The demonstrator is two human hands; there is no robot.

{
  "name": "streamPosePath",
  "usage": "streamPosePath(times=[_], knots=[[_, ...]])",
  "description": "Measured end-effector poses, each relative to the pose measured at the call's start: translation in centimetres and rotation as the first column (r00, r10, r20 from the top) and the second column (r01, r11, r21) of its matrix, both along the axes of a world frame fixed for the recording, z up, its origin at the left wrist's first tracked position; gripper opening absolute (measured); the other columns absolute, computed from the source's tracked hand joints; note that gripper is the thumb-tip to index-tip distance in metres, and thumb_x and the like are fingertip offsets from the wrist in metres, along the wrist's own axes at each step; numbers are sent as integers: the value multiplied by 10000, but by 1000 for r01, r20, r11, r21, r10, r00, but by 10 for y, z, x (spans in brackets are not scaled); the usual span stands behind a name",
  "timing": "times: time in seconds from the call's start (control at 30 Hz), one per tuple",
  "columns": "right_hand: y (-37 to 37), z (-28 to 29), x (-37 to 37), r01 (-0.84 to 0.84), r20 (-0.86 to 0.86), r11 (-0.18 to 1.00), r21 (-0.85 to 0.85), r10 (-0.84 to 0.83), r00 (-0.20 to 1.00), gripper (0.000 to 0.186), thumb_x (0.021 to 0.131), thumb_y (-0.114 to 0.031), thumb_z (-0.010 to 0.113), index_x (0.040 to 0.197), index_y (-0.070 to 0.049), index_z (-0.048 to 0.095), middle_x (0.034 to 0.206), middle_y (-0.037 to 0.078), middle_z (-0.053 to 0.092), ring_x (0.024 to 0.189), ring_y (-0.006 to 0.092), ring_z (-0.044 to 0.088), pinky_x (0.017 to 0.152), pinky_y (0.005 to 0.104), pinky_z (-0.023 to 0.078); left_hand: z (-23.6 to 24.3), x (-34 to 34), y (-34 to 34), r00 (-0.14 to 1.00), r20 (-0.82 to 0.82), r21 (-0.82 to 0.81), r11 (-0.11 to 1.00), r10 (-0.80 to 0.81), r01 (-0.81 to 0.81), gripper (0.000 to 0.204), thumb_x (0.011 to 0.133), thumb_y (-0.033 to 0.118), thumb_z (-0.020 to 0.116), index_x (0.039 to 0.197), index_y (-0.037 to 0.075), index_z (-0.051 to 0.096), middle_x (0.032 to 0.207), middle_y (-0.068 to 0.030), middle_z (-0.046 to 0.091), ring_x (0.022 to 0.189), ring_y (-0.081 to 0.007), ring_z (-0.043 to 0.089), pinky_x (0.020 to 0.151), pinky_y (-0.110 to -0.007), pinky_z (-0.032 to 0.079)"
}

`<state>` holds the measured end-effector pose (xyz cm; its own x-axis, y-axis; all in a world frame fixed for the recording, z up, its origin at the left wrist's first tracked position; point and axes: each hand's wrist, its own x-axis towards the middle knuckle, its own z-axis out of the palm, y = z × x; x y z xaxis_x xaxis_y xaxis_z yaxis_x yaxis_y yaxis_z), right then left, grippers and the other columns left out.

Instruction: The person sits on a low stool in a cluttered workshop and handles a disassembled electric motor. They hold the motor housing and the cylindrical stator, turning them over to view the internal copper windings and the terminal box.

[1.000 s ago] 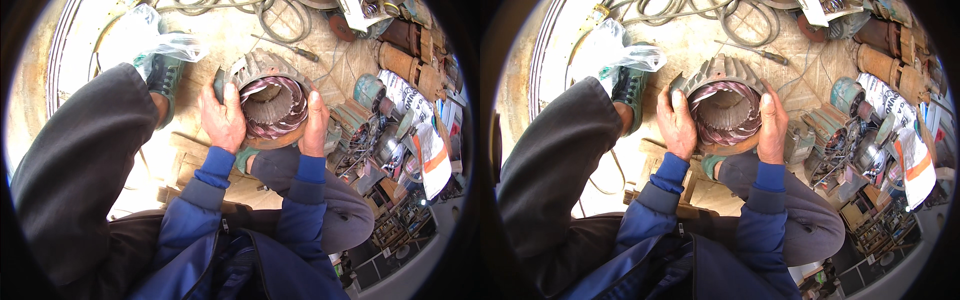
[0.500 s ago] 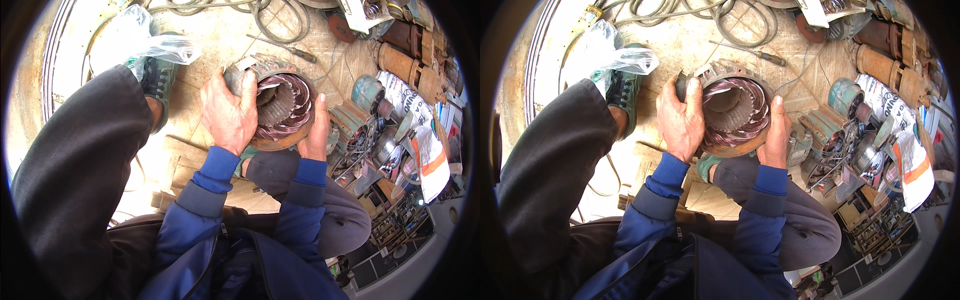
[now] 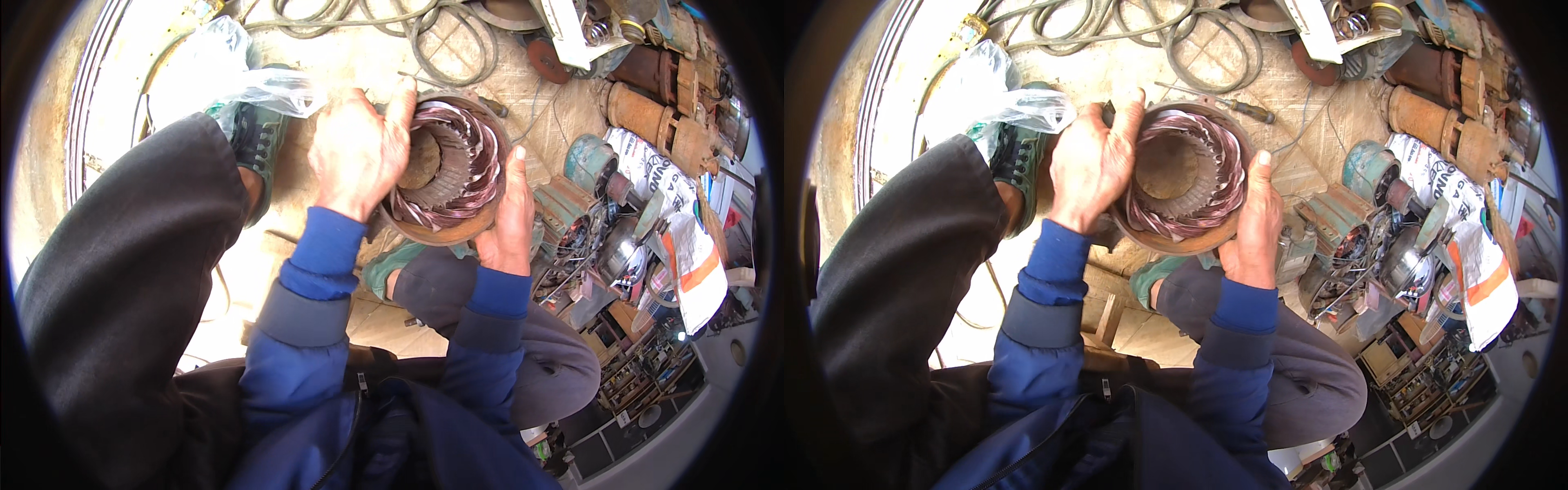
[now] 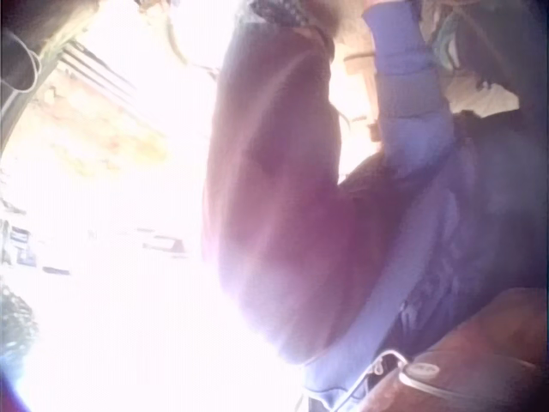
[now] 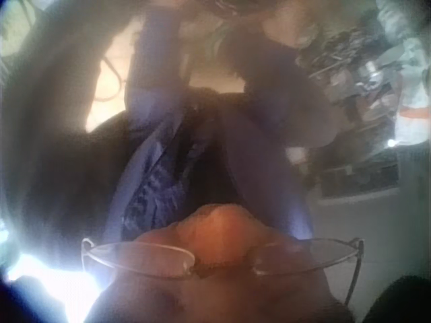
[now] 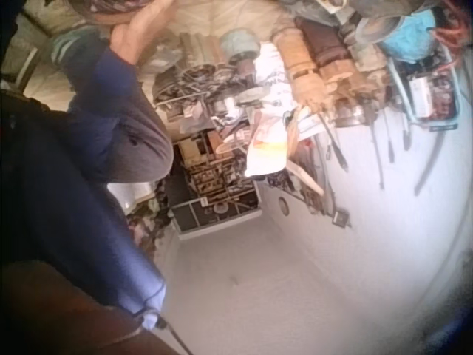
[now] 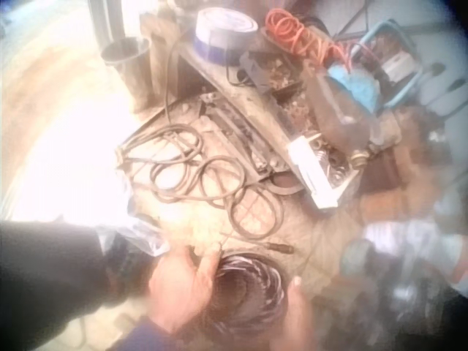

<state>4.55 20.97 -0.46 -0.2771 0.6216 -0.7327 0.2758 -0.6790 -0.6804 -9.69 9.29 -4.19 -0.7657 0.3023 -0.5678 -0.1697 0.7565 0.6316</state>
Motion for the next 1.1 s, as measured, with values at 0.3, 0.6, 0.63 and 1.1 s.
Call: streamPosePath(times=[0.3, 0.6, 0.63, 1.1], knots=[[16, 4, -30, -66, 182, 994, 89, 49, 982, 593, 1095, -480, 481, 1383, 33, 558, 1341, 142, 652, 1173, 236, 653, 1000, 408, 550, -31, -41, 20, 987, -11, 143, 977, -158, 158, 826, 998, 651, 493, 879, -137, 711, 808, -373, 669, 910, -471, 719, 827, -499, 544], [43, -13, -36, -218, 378, 957, 189, 134, 916, 561, 1076, -461, 520, 1230, 64, 645, 1199, 170, 711, 1018, 228, 685, 893, 401, 560, -33, -52, 38, 986, -33, 131, 977, -164, 167, 761, 976, 612, 559, 918, -127, 729, 861, -354, 696, 910, -451, 726, 842, -477, 545], [46, -12, -36, -232, 339, 955, 184, 160, 927, 552, 1075, -454, 525, 1226, 62, 647, 1201, 164, 711, 1017, 223, 685, 895, 398, 559, -31, -52, 42, 986, -41, 136, 977, -159, 163, 757, 978, 609, 559, 919, -126, 730, 859, -353, 697, 908, -450, 726, 842, -475, 544], [40, -7, -77, -314, 280, 929, 194, 254, 926, 349, 1063, -255, 536, 1143, 58, 669, 1014, 102, 691, 886, 169, 602, 850, 348, 488, -50, -92, 25, 971, 195, 105, 987, -140, 121, 860, 964, 692, 503, 1140, -126, 705, 1138, -384, 675, 1176, -445, 661, 1017, -446, 487]])
